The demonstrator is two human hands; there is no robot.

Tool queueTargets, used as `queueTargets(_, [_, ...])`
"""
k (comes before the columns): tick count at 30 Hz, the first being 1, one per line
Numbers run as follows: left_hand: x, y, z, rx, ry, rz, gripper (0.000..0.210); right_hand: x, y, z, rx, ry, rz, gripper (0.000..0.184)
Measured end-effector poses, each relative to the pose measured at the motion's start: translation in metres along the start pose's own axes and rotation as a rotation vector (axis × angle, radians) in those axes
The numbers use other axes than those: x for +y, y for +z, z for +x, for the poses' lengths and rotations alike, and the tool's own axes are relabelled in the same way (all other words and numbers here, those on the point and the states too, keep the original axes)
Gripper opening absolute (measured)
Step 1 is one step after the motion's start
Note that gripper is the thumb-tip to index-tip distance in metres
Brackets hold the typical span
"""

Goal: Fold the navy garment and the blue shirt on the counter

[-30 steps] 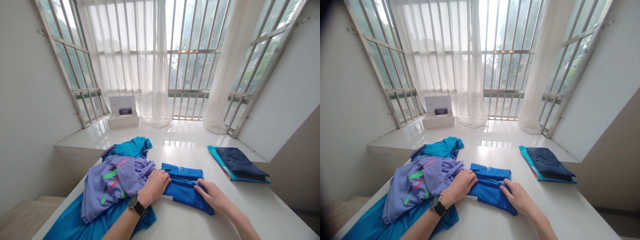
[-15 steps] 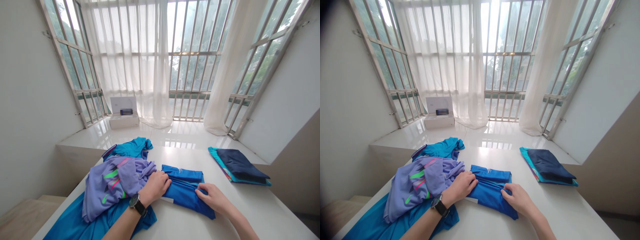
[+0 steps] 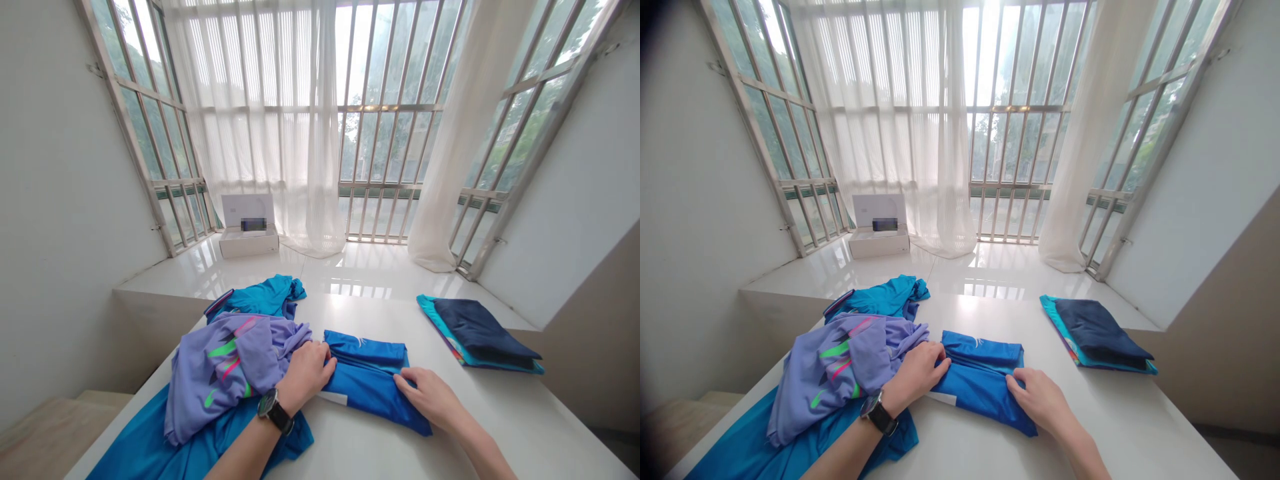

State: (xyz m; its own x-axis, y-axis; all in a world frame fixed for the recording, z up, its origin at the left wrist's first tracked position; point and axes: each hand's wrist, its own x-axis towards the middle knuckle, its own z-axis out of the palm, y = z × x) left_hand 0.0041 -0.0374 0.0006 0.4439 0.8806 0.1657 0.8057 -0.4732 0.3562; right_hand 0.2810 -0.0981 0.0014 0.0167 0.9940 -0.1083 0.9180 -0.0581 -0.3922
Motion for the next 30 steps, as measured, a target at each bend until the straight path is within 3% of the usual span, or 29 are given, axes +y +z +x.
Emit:
queueTargets(5, [0.000, -0.001, -0.001, 0.007, -0.011, 0.023, 0.020, 0.002, 0.001, 0.001, -0.006, -0.007, 0.016, 0.046])
queueTargets(14, [0.003, -0.003, 0.000, -0.006, -0.001, 0.065, 0.019, -0.001, 0.001, -0.002, 0.039, 0.026, -0.036, 0.029])
queueTargets(20, [0.009, -0.009, 0.000, -0.001, 0.002, 0.149, 0.021, -0.002, -0.002, -0.004, 0.038, 0.006, 0.013, 0.029])
queueTargets(22, [0.015, -0.011, -0.001, 0.045, 0.073, 0.208, 0.015, -0.001, -0.002, -0.005, 0.042, -0.006, 0.027, 0.030])
queueTargets(24, [0.020, -0.013, -0.003, 0.059, 0.242, 0.228, 0.012, 0.001, -0.002, -0.005, 0.057, -0.015, 0.025, 0.030])
queueTargets(27, [0.025, -0.012, -0.005, -0.024, 0.536, 0.206, 0.021, 0.005, -0.007, -0.007, 0.115, 0.013, -0.002, 0.029])
queueTargets(30, [0.026, -0.006, -0.006, -0.082, 0.591, 0.161, 0.021, -0.008, -0.024, -0.013, 0.258, -0.045, 0.078, 0.024])
